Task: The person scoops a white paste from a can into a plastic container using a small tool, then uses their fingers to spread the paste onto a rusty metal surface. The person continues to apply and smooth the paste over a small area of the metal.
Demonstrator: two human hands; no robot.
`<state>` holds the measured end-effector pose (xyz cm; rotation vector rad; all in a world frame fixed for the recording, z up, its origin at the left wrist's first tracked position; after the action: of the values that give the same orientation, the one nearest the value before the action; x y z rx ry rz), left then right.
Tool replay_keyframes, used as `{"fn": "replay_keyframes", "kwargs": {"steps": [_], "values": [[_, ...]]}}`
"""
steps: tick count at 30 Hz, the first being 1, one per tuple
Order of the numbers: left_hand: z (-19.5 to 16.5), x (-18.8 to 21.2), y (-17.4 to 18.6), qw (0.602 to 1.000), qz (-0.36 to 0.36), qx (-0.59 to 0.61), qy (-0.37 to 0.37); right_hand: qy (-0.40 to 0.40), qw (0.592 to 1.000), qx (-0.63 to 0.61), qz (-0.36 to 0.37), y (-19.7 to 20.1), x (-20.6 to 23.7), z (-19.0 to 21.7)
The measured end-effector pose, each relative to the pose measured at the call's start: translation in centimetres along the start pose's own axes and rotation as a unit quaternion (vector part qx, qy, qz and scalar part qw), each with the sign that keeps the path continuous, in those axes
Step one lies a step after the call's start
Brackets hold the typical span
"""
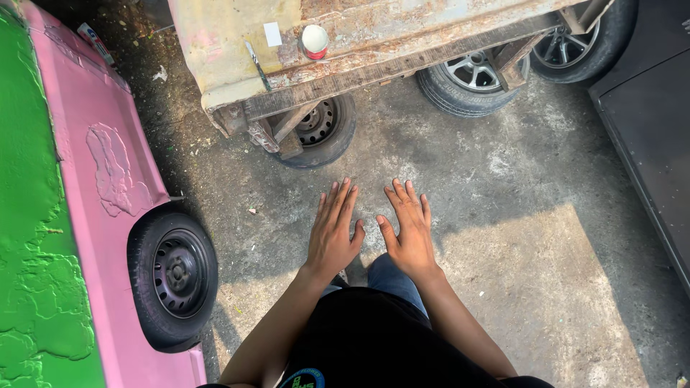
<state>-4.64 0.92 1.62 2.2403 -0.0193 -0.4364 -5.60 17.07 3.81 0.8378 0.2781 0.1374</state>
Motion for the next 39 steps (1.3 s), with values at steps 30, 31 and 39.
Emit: {"fn": "replay_keyframes", "kwargs": {"steps": [30,31,39], "values": [[10.0,-30.8,-1.6,0.975,-0.124,-0.051,0.175,0.199,0.967,-0.036,0.155,-1.6,-38.0,-6.7],[10.8,-31.4,-1.1,0.976,-0.12,-0.052,0.175,0.199,0.967,-0.038,0.158,-2.0,-38.8,-6.4],[18.2,-37.4,3.2,0.984,-0.106,-0.047,0.136,0.194,0.973,-0.054,0.112,-6.1,-46.3,-4.3]]}}
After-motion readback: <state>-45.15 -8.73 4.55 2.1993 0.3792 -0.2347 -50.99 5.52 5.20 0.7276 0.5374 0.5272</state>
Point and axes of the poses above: each hand's wrist, its own x-axis away from the middle knuckle, its own y-axis out of the back of the hand, z = x × y, the point moved 5 cm from there along -x, towards the middle knuckle, and after that the axes turned 2 degrees about y, right-handed, at the moved point
